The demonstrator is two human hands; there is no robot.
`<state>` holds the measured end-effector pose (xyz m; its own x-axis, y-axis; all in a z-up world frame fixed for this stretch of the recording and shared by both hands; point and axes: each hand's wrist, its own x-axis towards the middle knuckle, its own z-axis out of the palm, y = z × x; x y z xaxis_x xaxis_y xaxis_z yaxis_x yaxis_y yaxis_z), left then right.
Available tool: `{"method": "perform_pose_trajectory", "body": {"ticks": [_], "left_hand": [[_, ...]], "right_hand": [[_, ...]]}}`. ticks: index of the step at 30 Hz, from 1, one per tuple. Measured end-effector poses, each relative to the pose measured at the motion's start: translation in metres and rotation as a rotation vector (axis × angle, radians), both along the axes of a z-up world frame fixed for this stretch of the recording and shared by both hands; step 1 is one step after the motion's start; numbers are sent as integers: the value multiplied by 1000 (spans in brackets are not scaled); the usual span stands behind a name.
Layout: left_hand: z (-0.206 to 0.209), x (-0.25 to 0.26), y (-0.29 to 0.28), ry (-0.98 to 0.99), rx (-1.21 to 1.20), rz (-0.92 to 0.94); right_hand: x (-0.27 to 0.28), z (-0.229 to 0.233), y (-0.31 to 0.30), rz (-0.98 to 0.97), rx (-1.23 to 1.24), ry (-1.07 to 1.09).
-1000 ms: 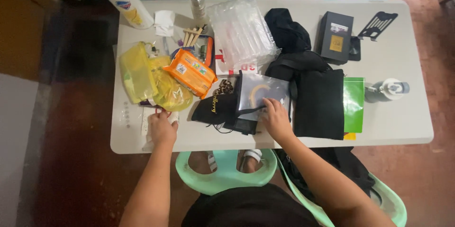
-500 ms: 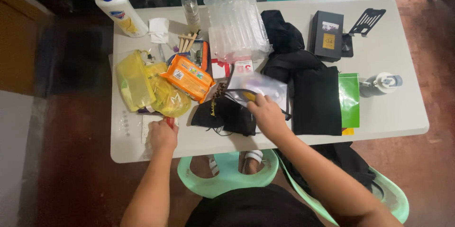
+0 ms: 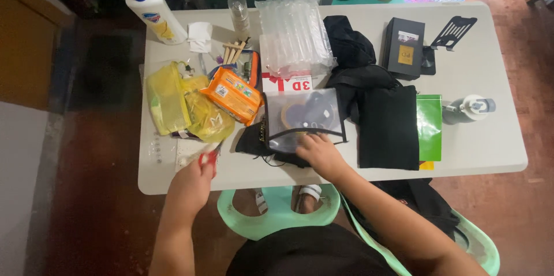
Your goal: The person packs various items from a table into a black backpack. They place a clear pouch, a green notebook, a black pouch, a yellow plastic bag, a white cloth, a small box, and other small items into the backpack one by one.
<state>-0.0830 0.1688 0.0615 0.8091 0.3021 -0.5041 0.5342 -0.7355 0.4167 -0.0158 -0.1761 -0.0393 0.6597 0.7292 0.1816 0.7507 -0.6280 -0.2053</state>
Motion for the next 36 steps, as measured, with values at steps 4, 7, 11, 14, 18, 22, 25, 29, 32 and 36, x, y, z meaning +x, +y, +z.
{"method": "perform_pose_trajectory", "body": {"ticks": [4, 7, 11, 14, 18, 22, 25, 29, 32, 36], "left_hand": [[6, 39, -52, -129, -468, 30], [-66, 71, -93, -242, -805, -44], [-87, 95, -140, -506, -577, -385], [-107, 105, -157, -504, -487, -532], [-135, 115, -163, -363, -397, -712], [-159, 132, -174, -282, -709, -658], [-150, 132, -192, -354, -786, -441], [-97, 118, -219, -306, -20, -847], [-110, 111, -231, -185, 196, -971], [-128, 111, -234, -208, 284, -977]], "right_hand": [[11, -13, -7, -208, 74, 192], [22, 30, -4, -272, 198, 423], [38, -39, -28, -482, 693, 941], [48, -72, -35, -652, 1044, 1139], [48, -88, -40, -715, 1052, 1059], [49, -88, -46, -901, 1237, 1186], [46, -71, -52, -1007, 1252, 1208], [35, -59, -54, -1092, 1084, 1283], [23, -60, -57, -1050, 1037, 1327], [5, -58, -66, -912, 839, 1279]]}}
